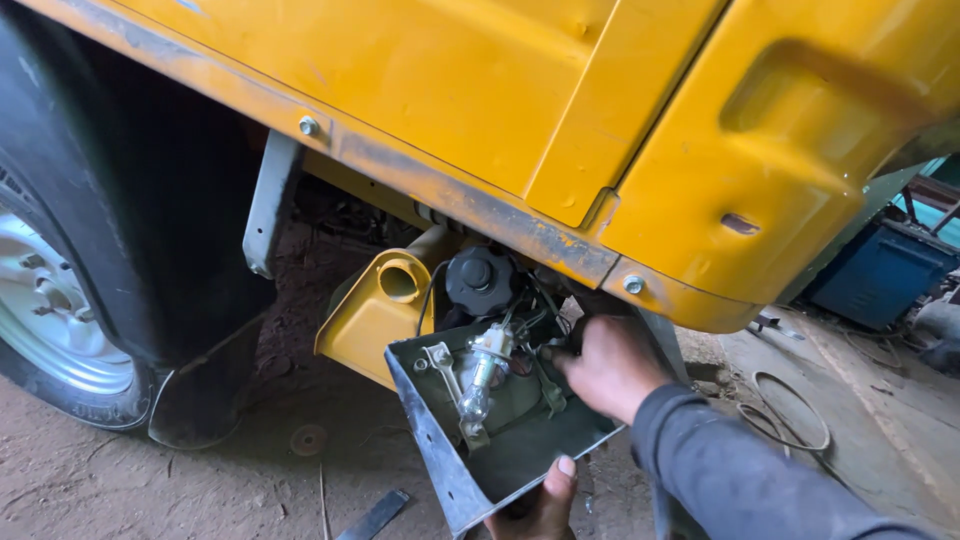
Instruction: Repairing the rear light assembly and checking light bulbs on a yellow auto-rickshaw.
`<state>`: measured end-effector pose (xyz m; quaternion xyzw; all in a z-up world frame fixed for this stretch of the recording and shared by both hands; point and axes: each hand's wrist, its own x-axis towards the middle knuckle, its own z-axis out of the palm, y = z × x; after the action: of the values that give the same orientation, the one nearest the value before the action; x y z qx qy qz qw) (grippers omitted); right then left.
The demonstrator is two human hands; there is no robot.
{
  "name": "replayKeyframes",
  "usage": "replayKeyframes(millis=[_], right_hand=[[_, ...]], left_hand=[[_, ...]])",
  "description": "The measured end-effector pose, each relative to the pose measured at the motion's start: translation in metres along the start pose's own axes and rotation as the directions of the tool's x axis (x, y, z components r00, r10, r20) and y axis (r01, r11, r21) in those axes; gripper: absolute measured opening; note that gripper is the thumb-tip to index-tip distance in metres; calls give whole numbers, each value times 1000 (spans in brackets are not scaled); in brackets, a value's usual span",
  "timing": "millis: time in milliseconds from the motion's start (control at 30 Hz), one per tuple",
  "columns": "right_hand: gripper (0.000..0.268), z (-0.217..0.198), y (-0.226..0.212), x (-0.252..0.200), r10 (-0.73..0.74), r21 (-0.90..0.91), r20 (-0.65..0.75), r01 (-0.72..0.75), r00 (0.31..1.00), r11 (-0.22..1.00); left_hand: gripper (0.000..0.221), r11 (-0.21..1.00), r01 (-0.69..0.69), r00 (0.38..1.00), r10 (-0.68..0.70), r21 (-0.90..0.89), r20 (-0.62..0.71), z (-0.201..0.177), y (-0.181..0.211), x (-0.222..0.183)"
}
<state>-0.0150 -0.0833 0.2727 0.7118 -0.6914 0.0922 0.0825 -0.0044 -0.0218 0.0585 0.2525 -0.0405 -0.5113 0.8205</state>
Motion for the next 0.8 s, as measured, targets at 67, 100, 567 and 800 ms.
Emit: replayKeyframes(millis=[67,100,567,800], right_hand=[[47,3,-7,-2,91,-9,1,-91,996,996],[50,4,-9,-3,130,16,-45,-129,990,991],[55,6,-18,7,293,10,26,-293,956,956],[51,0,0,6,150,102,292,-187,945,977]], left_hand=[[82,999,4,1000,-4,33,-5,0,4,0],[78,1000,10,1000,-10,-8,-11,2,10,-1],[58,911,-212,977,185,355,108,-8,3,-5],[58,845,-289,957,248,450,149,-17,7,-4]])
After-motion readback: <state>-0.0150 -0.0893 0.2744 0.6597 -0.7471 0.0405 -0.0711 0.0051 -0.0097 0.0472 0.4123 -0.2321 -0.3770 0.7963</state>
